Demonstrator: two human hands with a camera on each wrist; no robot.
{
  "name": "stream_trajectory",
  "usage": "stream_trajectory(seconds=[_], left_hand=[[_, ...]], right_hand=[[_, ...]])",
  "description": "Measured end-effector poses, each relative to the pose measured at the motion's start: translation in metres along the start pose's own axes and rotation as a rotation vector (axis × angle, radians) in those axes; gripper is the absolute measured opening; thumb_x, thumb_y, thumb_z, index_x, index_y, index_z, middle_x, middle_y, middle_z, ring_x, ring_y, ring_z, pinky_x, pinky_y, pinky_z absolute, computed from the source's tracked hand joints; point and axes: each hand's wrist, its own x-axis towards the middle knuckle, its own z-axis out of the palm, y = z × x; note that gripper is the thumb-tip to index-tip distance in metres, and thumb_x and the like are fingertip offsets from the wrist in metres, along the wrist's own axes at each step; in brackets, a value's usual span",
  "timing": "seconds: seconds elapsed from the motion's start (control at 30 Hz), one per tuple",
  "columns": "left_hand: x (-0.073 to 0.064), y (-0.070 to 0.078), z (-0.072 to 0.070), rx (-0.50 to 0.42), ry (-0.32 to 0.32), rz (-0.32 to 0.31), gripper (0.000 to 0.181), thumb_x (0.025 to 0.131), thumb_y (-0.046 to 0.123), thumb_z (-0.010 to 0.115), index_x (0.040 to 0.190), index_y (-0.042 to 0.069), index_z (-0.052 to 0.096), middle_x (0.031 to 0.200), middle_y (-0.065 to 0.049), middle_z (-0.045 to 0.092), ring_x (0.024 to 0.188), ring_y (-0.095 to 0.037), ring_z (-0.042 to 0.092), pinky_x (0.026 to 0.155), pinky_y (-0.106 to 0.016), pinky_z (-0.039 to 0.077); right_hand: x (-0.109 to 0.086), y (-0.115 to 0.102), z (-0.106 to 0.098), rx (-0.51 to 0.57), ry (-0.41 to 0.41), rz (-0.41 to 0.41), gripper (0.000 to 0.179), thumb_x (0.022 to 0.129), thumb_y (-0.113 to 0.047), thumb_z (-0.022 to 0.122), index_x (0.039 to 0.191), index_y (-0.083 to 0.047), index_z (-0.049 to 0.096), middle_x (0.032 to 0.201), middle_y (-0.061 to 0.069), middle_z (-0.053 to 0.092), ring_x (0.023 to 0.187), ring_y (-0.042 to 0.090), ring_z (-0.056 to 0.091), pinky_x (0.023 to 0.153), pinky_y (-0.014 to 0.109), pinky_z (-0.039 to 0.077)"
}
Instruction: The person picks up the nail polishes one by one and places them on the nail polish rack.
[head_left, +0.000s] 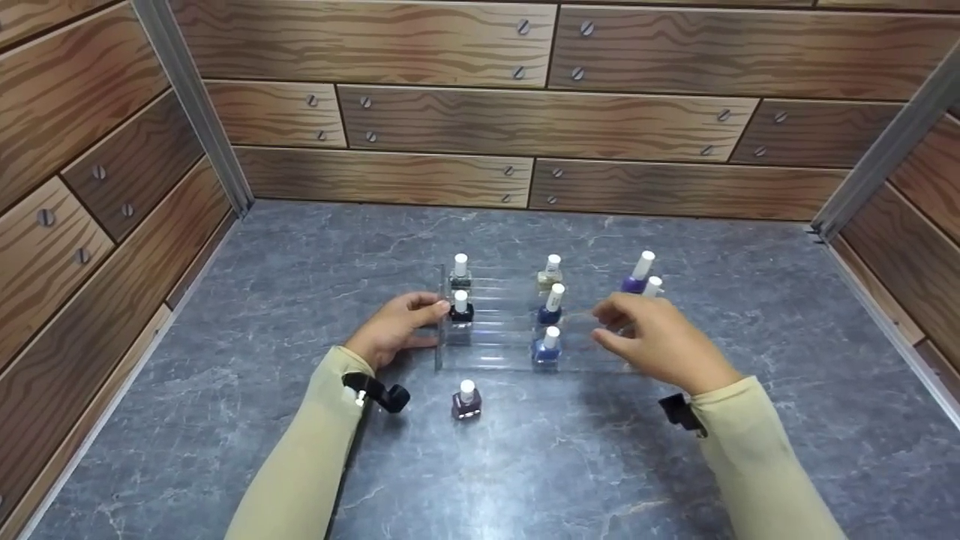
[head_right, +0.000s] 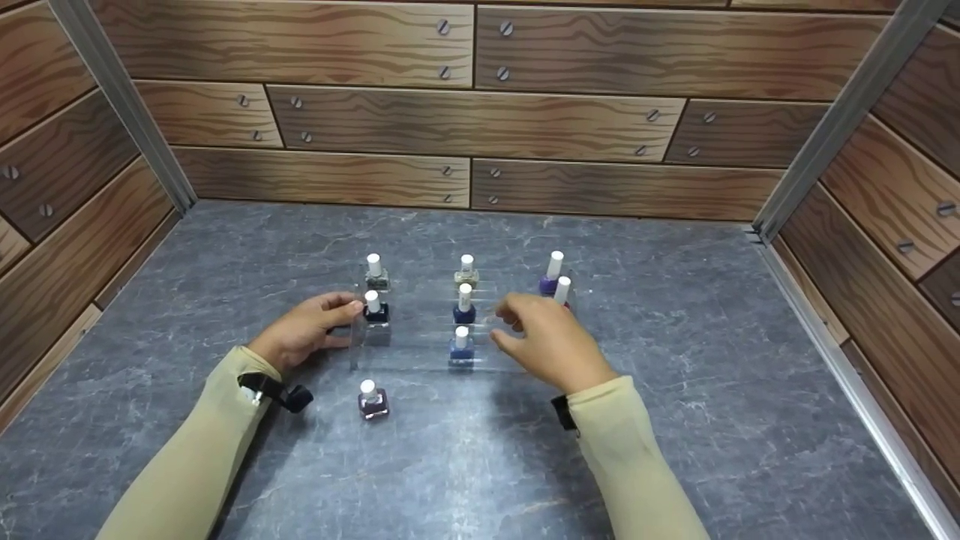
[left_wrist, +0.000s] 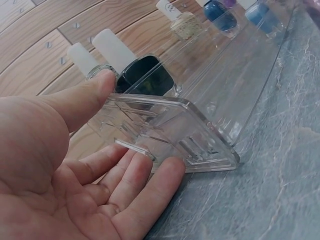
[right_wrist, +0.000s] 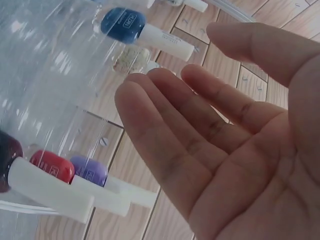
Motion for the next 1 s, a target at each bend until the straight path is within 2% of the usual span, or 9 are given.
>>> stream_trajectory(seconds=[0.2, 0.43, 0.6, 0.8, 1.0], left_hand=[[-0.004, -0.005, -0.008, 0.011, 0.006, -0.001, 0.053, 0.101, 0.023, 0.069, 0.142, -0.003, 0.05, 0.138, -0.019, 0.057, 0.128, -0.033, 0.055, 0.106, -0.049, 0.056], [-0.002, 0.002, -0.001, 0.01, 0.011, -0.015, 0.057, 0.099, 0.021, 0.071, 0.146, -0.001, 0.046, 0.138, -0.018, 0.055, 0.131, -0.033, 0.054, 0.102, -0.045, 0.059], [0.002, 0.011, 0.001, 0.043, 0.02, 0.036, 0.064, 0.1, 0.02, 0.07, 0.153, 0.004, 0.037, 0.134, -0.019, 0.055, 0.127, -0.035, 0.057, 0.098, -0.042, 0.061], [0.001, 0.016, 0.0, 0.108, -0.018, 0.094, 0.069, 0.103, 0.019, 0.065, 0.162, 0.015, 0.03, 0.134, -0.02, 0.055, 0.122, -0.032, 0.06, 0.098, -0.041, 0.061], [0.002, 0.016, -0.002, 0.166, -0.07, 0.103, 0.075, 0.104, 0.018, 0.064, 0.166, 0.022, 0.022, 0.139, -0.022, 0.053, 0.119, -0.034, 0.062, 0.098, -0.042, 0.061]], right_hand=[[0.002, -0.002, -0.001, -0.022, 0.045, -0.076, 0.021, 0.099, -0.018, 0.071, 0.115, -0.005, 0.07, 0.109, 0.01, 0.074, 0.098, 0.026, 0.071, 0.09, 0.049, 0.062], [-0.003, 0.001, -0.004, -0.063, 0.11, -0.175, 0.012, 0.098, -0.016, 0.072, 0.109, -0.01, 0.072, 0.104, 0.004, 0.073, 0.092, 0.02, 0.07, 0.083, 0.043, 0.064], [0.0, -0.002, -0.001, -0.076, 0.115, -0.229, 0.012, 0.098, -0.016, 0.073, 0.107, -0.009, 0.072, 0.103, 0.005, 0.073, 0.091, 0.02, 0.071, 0.081, 0.041, 0.065], [0.004, -0.016, 0.017, -0.057, 0.052, -0.306, 0.017, 0.094, -0.011, 0.075, 0.11, -0.006, 0.071, 0.105, 0.006, 0.072, 0.091, 0.018, 0.071, 0.081, 0.034, 0.065], [0.013, -0.048, 0.05, -0.052, -0.067, -0.332, 0.031, 0.094, -0.016, 0.076, 0.122, -0.007, 0.068, 0.112, 0.004, 0.068, 0.097, 0.019, 0.07, 0.084, 0.03, 0.064]])
